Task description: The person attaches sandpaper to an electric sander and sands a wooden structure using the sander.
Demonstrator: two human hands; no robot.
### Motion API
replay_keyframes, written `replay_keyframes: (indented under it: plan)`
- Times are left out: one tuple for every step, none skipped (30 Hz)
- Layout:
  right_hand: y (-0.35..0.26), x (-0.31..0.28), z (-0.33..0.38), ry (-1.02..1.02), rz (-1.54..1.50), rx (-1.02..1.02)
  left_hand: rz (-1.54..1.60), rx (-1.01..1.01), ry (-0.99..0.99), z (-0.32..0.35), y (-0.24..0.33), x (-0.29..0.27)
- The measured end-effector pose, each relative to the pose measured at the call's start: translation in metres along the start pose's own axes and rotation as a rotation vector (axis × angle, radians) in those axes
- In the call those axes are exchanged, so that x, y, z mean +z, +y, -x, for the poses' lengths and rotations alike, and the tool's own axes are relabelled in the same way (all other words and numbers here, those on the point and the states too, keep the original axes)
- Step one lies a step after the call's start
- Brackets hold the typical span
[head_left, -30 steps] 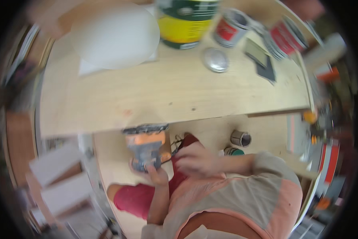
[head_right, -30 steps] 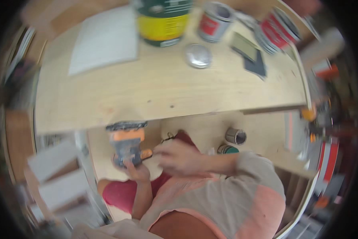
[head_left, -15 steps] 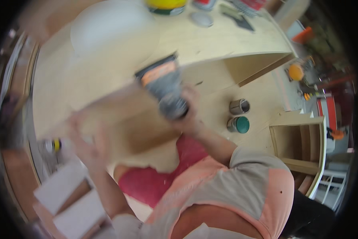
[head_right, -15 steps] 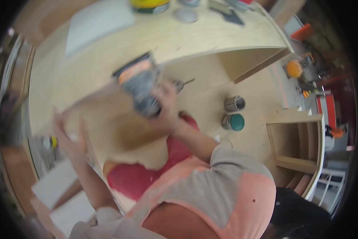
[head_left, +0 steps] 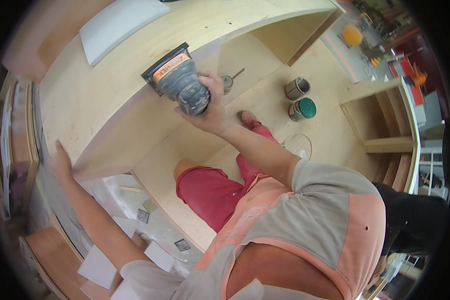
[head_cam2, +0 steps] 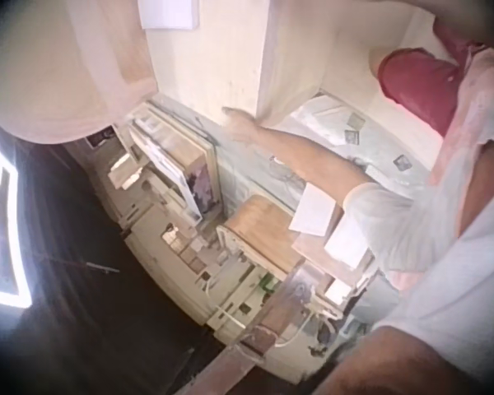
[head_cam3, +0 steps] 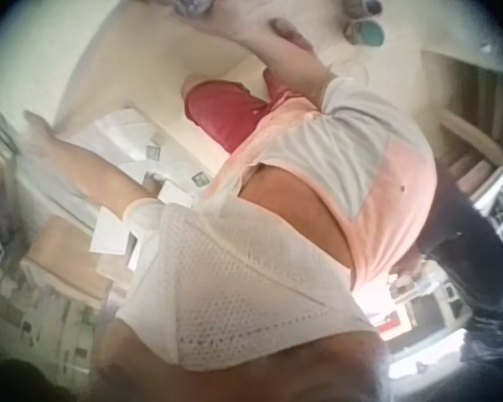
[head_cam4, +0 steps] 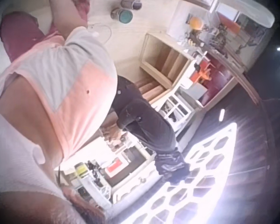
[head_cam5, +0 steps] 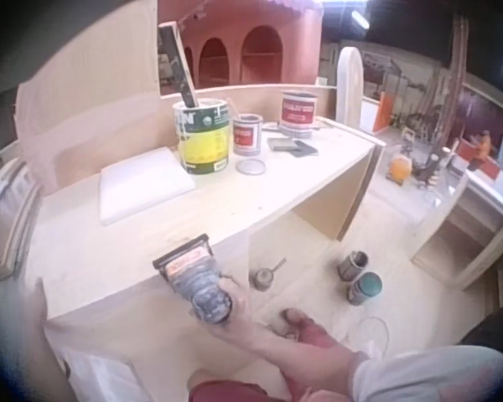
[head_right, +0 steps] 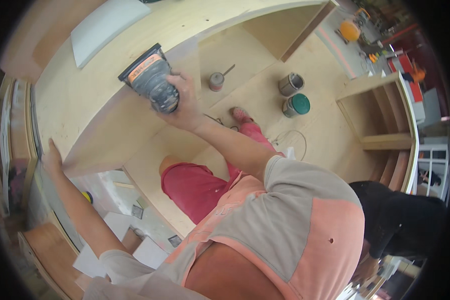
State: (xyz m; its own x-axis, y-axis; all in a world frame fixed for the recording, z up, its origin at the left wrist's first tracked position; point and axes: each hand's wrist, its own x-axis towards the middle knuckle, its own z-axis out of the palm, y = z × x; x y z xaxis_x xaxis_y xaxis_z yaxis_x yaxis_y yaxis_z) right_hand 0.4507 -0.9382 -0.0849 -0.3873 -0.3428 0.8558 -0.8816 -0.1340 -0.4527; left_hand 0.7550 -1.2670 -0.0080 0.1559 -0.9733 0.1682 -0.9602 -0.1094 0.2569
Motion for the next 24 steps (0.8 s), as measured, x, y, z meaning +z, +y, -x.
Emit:
replay_keyframes:
  plan:
    - [0.005, -0.004, 0.004, 0.007, 0.081, 0.012, -0.001, -0.004, -0.004, 0.012, 0.009, -0.006]
    - [0.020, -0.011, 0.013, 0.020, 0.125, 0.018, 0.012, 0.003, -0.020, 0.022, 0.025, -0.002]
    - [0.037, -0.020, 0.023, 0.070, 0.118, 0.162, 0.027, 0.042, -0.042, 0.029, 0.039, 0.004]
    - [0.040, -0.014, 0.027, 0.119, 0.047, 0.307, 0.031, 0.014, -0.042, 0.032, 0.032, -0.013]
    - [0.037, -0.012, 0.025, 0.126, 0.054, 0.314, 0.040, -0.003, -0.062, 0.034, 0.026, -0.015]
    - [0.035, -0.012, 0.023, 0.225, -0.057, 0.476, 0.038, 0.008, -0.066, 0.035, 0.022, -0.016]
    - [0.035, -0.011, 0.015, 0.316, -0.176, 0.627, 0.012, -0.010, -0.028, 0.035, 0.017, -0.014]
    - [0.035, -0.014, 0.006, 0.311, -0.168, 0.628, -0.017, -0.027, 0.004, 0.035, 0.013, -0.012]
    - [0.036, -0.018, -0.003, 0.386, -0.328, 0.783, -0.018, -0.030, -0.004, 0.031, 0.013, -0.009]
    - [0.036, -0.021, -0.008, 0.453, -0.494, 0.940, -0.013, 0.014, -0.022, 0.029, 0.014, -0.009]
    - [0.041, -0.024, -0.009, 0.438, -0.497, 0.939, -0.003, 0.053, -0.032, 0.026, 0.018, -0.008]
    - [0.047, -0.028, -0.010, 0.477, -0.502, 0.927, -0.005, 0.039, -0.032, 0.025, 0.020, -0.006]
    - [0.047, -0.027, -0.014, 0.521, -0.512, 0.917, -0.014, 0.016, -0.029, 0.023, 0.023, -0.003]
    - [0.048, -0.025, -0.017, 0.514, -0.519, 0.888, -0.026, -0.005, -0.025, 0.022, 0.024, -0.002]
    - [0.047, -0.021, -0.017, 0.511, -0.532, 0.894, -0.034, -0.012, -0.015, 0.022, 0.024, -0.002]
    - [0.040, -0.020, -0.018, 0.513, -0.592, 0.869, -0.013, 0.016, -0.022, 0.025, 0.026, 0.001]
    - [0.032, -0.020, -0.013, 0.524, -0.649, 0.849, 0.002, 0.054, -0.031, 0.027, 0.026, 0.001]
    - [0.030, -0.014, -0.006, 0.539, -0.648, 0.862, -0.013, 0.066, -0.028, 0.025, 0.023, 0.003]
    - [0.024, -0.008, 0.002, 0.445, -0.613, 0.813, -0.004, 0.067, -0.023, 0.020, 0.017, 0.006]
    - [0.021, -0.003, 0.005, 0.350, -0.577, 0.757, 0.014, 0.066, -0.016, 0.017, 0.016, 0.009]
    - [0.017, 0.007, 0.019, 0.304, -0.506, 0.689, 0.008, 0.085, -0.019, 0.014, 0.014, 0.010]
    - [0.014, 0.019, 0.031, 0.252, -0.444, 0.614, 0.005, 0.071, -0.012, 0.012, 0.012, 0.007]
    - [0.009, 0.025, 0.036, 0.203, -0.235, 0.417, 0.000, 0.052, -0.005, 0.012, 0.011, 0.006]
    - [0.007, 0.027, 0.039, 0.152, -0.027, 0.218, -0.002, 0.055, 0.001, 0.012, 0.012, 0.004]
